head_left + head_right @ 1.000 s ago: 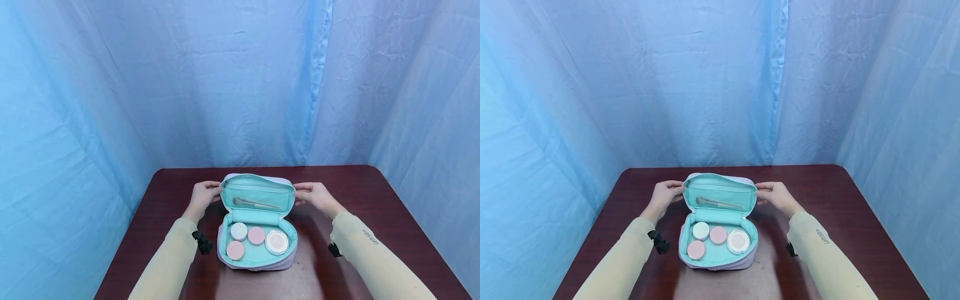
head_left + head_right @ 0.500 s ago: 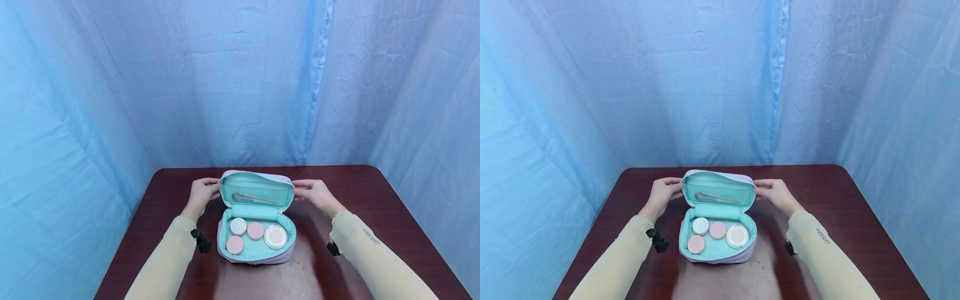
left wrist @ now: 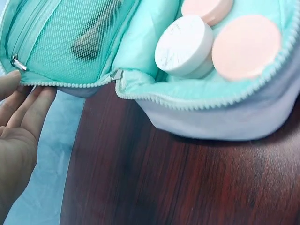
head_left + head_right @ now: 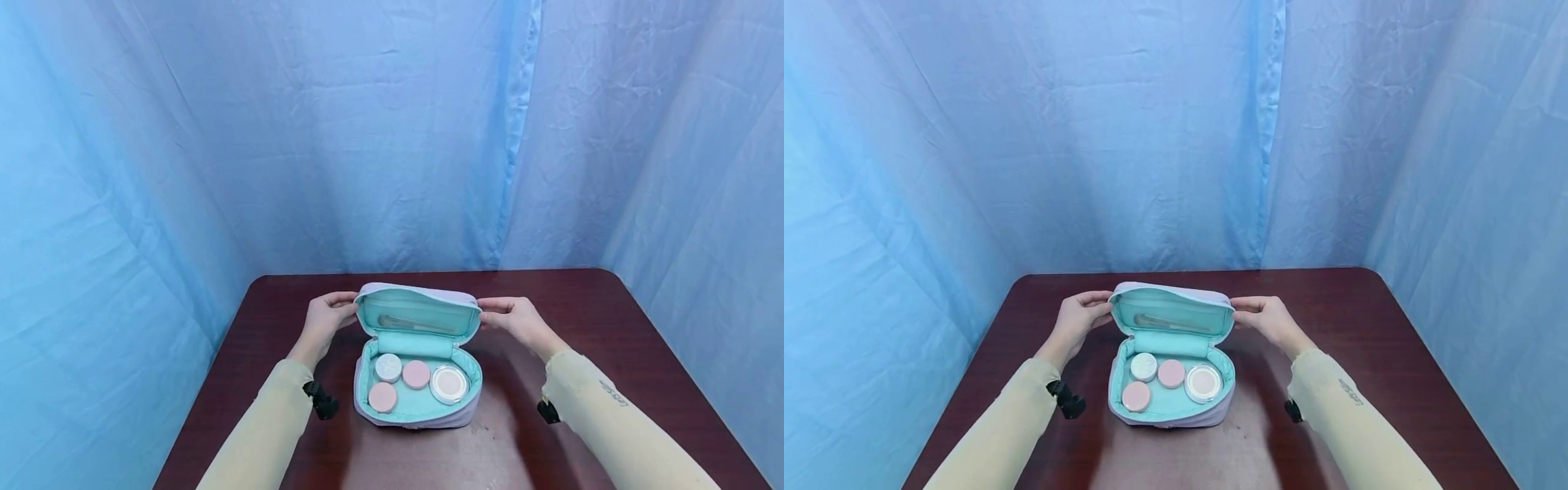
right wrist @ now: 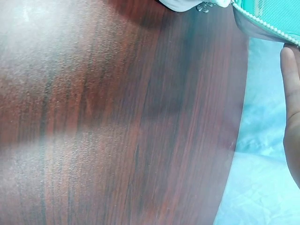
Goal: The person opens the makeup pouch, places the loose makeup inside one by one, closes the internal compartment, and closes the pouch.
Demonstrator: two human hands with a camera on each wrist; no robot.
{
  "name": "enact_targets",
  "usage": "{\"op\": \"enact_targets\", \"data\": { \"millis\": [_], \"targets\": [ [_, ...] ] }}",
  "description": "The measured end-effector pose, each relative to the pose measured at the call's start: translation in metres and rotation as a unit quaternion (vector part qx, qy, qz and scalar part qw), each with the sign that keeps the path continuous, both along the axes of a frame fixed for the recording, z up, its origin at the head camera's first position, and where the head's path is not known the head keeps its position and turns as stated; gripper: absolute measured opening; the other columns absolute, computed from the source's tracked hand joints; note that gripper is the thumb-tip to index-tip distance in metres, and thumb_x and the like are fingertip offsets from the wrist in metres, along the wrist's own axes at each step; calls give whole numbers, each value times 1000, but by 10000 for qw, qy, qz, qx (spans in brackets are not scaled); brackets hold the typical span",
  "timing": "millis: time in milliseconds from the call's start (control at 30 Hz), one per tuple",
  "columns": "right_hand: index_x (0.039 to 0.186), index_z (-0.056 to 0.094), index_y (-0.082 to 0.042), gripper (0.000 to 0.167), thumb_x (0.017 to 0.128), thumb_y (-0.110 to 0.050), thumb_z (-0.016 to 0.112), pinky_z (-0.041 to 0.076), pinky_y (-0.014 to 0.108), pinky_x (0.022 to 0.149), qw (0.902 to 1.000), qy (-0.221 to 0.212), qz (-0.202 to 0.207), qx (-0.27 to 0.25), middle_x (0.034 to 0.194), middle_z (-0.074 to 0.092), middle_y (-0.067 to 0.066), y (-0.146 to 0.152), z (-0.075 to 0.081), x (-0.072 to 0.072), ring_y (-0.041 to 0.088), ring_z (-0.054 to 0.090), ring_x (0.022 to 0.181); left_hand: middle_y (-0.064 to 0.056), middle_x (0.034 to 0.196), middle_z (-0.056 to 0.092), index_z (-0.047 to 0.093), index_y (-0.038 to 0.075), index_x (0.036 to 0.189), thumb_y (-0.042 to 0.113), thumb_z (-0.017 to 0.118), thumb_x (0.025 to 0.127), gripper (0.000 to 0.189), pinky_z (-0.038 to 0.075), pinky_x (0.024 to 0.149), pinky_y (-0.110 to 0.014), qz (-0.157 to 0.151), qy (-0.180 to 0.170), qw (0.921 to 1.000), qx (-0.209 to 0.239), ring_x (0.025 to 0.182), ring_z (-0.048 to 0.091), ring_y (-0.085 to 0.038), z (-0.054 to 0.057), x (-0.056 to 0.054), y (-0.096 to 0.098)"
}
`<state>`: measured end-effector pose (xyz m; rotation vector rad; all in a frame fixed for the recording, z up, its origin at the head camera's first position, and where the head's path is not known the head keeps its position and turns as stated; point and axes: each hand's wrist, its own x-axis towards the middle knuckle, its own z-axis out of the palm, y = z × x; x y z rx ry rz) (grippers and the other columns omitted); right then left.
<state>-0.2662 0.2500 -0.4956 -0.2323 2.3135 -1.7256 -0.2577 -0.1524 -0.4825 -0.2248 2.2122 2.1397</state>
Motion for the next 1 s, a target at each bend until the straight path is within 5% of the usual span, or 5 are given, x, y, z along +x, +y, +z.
{"op": "enact_targets", "data": {
  "millis": [300,533,767,1000],
  "targets": [
    [137,65,-5,51,91,-24,79,55,49,98,9993,121,186,307,125,72,14,5,-1,12,28,72,109,-13,115,75,73,6,121,2,71,94,28,58,92,-37,-473,42,9989,50,108,73,-27,2,13,-10],
    [134,68,-7,49,91,-27,80,56,49,97,9974,239,346,581,128,71,13,6,-3,22,18,71,110,-10,120,74,73,10,125,3,74,92,33,56,97,-38,-745,49,9966,-351,113,70,-26,1,23,-16],
    [130,70,-5,42,92,-20,78,59,35,89,9945,508,650,652,124,72,13,4,-5,36,18,72,109,-9,123,73,72,10,126,1,72,93,34,56,98,-39,-1017,198,9927,-617,119,67,-31,-1,36,-22],
    [127,74,-13,37,91,-21,79,58,27,86,9924,593,741,789,120,75,3,4,-10,49,11,71,108,-5,127,72,73,12,127,1,72,93,35,57,95,-38,-1290,271,9861,-1012,115,69,-23,-7,51,-26]
  ]
}}
